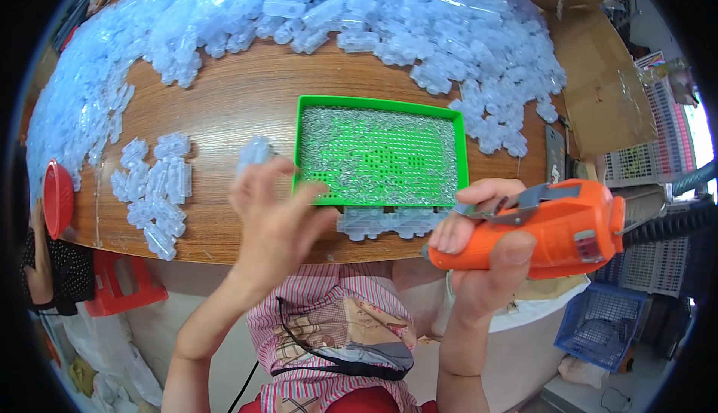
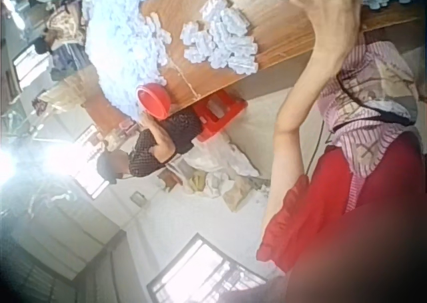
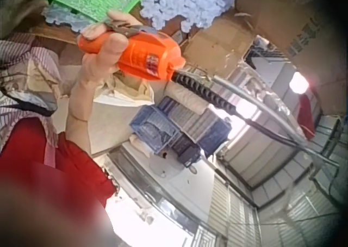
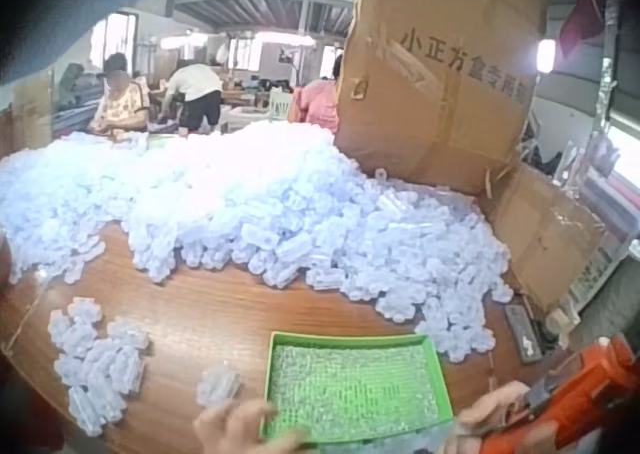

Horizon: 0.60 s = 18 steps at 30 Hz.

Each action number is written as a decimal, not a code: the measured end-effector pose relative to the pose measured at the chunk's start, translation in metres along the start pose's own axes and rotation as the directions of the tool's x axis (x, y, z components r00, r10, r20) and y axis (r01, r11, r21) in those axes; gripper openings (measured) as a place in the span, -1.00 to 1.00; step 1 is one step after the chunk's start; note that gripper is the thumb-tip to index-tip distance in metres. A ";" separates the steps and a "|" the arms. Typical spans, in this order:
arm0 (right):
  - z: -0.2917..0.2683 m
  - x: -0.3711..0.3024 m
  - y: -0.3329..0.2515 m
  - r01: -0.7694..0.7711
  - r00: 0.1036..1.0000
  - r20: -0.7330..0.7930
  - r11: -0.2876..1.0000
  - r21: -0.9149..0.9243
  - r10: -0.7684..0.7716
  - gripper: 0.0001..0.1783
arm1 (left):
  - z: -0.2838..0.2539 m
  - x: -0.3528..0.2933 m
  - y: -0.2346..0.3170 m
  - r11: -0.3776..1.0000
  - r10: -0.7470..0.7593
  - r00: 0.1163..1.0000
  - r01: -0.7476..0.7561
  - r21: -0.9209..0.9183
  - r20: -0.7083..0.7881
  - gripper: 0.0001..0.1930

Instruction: The person picks up screws from a tray by hand, places them into a plastic part, and drives them in using a power screwdriver before repeating the process with more parts.

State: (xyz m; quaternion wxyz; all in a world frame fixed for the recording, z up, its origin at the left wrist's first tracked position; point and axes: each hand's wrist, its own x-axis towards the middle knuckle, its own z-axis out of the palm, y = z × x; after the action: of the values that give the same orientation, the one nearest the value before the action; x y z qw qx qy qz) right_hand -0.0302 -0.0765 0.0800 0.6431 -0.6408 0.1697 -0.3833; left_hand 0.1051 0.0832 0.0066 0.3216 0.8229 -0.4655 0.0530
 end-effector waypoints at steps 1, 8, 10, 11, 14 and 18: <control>0.002 -0.001 0.001 0.014 1.000 0.003 1.000 -0.012 -0.014 -0.22 | 0.008 -0.005 0.010 0.993 0.116 0.993 -0.117 -0.016 -0.020 -0.71; 0.005 -0.010 -0.010 -0.038 0.999 -0.017 0.998 -0.051 0.037 -0.16 | 0.040 -0.021 0.031 0.943 0.234 0.966 -0.252 0.216 0.107 -0.58; 0.005 -0.010 -0.009 -0.032 0.999 -0.033 0.995 -0.097 0.028 -0.14 | 0.038 -0.022 0.029 0.922 0.279 0.951 -0.304 0.241 0.132 -0.54; 0.006 -0.011 -0.008 -0.023 0.999 -0.039 0.990 -0.142 0.018 -0.12 | 0.035 -0.024 0.029 0.921 0.284 0.949 -0.310 0.236 0.138 -0.54; 0.012 -0.010 0.001 -0.025 0.999 -0.040 0.989 -0.147 0.019 -0.09 | 0.025 -0.030 0.026 0.935 0.254 0.935 -0.302 0.186 0.246 -0.45; 0.009 -0.018 0.003 -0.061 0.998 -0.023 0.993 -0.103 0.059 -0.07 | 0.010 -0.030 0.023 0.986 0.160 0.962 -0.147 -0.076 0.220 -0.31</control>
State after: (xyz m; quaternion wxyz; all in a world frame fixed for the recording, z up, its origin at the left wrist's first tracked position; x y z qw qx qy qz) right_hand -0.0350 -0.0575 0.0731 0.6187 -0.6639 0.2150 -0.3609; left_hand 0.0677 0.0906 -0.0017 0.2860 0.7752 -0.5625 -0.0297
